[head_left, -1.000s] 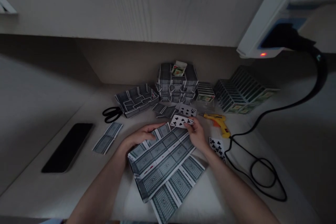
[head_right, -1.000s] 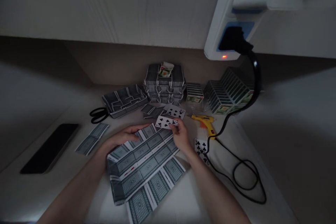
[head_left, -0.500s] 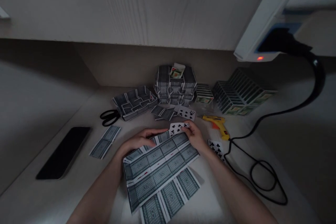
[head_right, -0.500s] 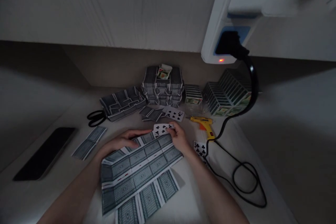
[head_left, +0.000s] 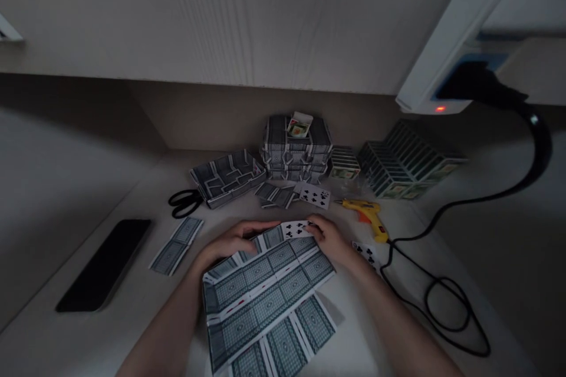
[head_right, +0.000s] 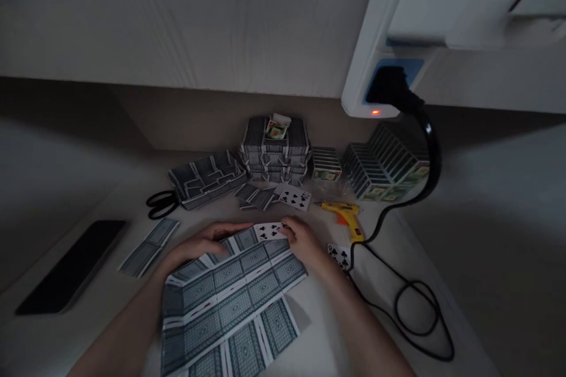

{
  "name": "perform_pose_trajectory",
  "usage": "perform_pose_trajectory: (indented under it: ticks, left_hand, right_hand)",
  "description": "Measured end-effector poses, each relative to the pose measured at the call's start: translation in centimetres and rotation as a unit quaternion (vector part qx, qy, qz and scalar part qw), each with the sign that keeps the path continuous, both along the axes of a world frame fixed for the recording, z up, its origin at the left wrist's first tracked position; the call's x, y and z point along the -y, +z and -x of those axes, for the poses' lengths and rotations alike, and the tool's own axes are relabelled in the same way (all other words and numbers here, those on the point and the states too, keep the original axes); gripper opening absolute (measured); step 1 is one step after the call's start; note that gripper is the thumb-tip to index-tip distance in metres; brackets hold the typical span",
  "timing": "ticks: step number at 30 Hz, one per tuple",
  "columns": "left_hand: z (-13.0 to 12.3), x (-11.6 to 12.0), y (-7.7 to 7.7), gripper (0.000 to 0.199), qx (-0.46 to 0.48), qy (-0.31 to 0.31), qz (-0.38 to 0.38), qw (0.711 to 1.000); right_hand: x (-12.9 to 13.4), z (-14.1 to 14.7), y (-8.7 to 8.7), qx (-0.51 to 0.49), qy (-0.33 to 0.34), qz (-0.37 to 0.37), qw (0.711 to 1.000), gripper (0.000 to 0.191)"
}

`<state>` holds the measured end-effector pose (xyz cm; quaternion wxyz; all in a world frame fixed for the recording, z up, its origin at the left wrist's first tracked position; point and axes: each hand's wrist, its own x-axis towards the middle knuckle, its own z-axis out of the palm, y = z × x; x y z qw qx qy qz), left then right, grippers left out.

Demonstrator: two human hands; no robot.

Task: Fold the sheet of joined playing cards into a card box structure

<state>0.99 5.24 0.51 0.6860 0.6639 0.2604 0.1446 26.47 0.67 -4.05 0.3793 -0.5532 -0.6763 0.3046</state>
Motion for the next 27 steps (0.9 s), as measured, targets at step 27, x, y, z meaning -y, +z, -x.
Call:
perform_pose_trajectory:
  ticks: [27]
  left_hand:
    - [-0.66,0.44,0.41,0.061,-0.026,-0.011,0.025,0.999]
  right_hand:
    - [-0.08,-0.03,-0.09,-0.059,0.074,0.041,0.995,0.022]
